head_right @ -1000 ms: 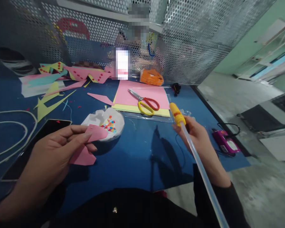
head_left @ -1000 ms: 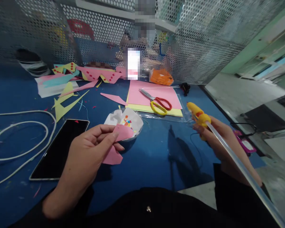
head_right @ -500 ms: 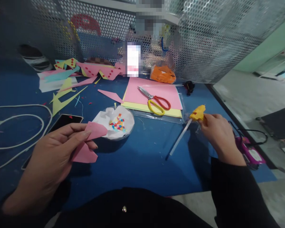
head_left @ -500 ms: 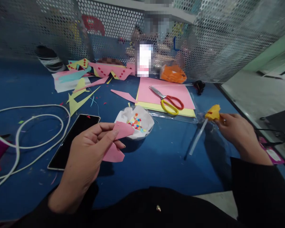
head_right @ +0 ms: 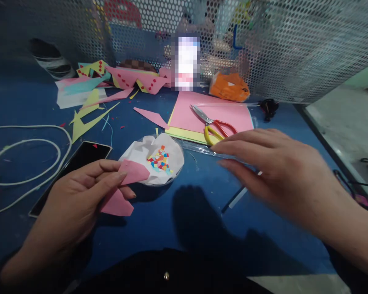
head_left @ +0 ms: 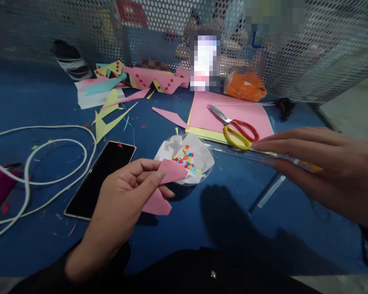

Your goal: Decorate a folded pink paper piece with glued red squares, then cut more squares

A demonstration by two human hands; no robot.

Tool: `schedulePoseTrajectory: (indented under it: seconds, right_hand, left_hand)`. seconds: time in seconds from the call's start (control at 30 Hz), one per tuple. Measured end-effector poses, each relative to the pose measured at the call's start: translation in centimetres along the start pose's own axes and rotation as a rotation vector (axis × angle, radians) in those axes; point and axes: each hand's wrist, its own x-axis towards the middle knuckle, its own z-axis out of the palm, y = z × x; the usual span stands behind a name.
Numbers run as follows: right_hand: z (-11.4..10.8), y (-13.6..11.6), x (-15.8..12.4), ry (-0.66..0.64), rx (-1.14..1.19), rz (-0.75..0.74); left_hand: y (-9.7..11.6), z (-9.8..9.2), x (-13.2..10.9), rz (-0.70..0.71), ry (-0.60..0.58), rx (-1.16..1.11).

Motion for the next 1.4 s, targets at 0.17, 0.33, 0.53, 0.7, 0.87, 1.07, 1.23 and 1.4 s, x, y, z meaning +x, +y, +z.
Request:
schedulePoseTrajectory:
  seconds: [0.17, 0.33, 0.53, 0.7, 0.87, 1.07, 1.23, 1.4]
  right_hand:
    - [3.2, -2.7, 6.1, -0.248, 0.235, -0.165]
    - [6.4, -4.3, 8.6, -0.4, 0.249, -0.22]
    - [9.1, -4.6, 9.7, -0.433, 0.199, -0.277]
    - [10.2, -4.6, 10.4, -0.447, 0.201, -0.275]
    - [10.5, -4.9, 10.5, -0.48, 0.18, -0.265]
    - [11.0, -5.1, 10.5, -0.464, 0.132, -0.279]
    - [11.2, -5.4, 10.6, -0.443, 0.079, -0.283]
    - [11.1, -5.6, 10.6, -0.454, 0.086, -0.27]
  left_hand:
    - [0.3, 0.0, -0.5, -0.018, -0.029, 0.082]
    - [0.2, 0.1, -0.8, -0.042, -0.026, 0.133]
    - [-0.1, 0.3, -0.9, -0.068, -0.018, 0.116]
    - [-0.1, 0.3, -0.7, -0.059, -0.038, 0.14]
    - [-0.1, 0.2, -0.7, -0.047, -0.061, 0.119]
    - [0.1, 0.2, -0.7, -0.04, -0.08, 0.156]
    - [0.1, 0.2, -0.7, -0.022, -0.082, 0.155]
    - [0.1, 0.2, -0.9, -0.001, -0.071, 0.16]
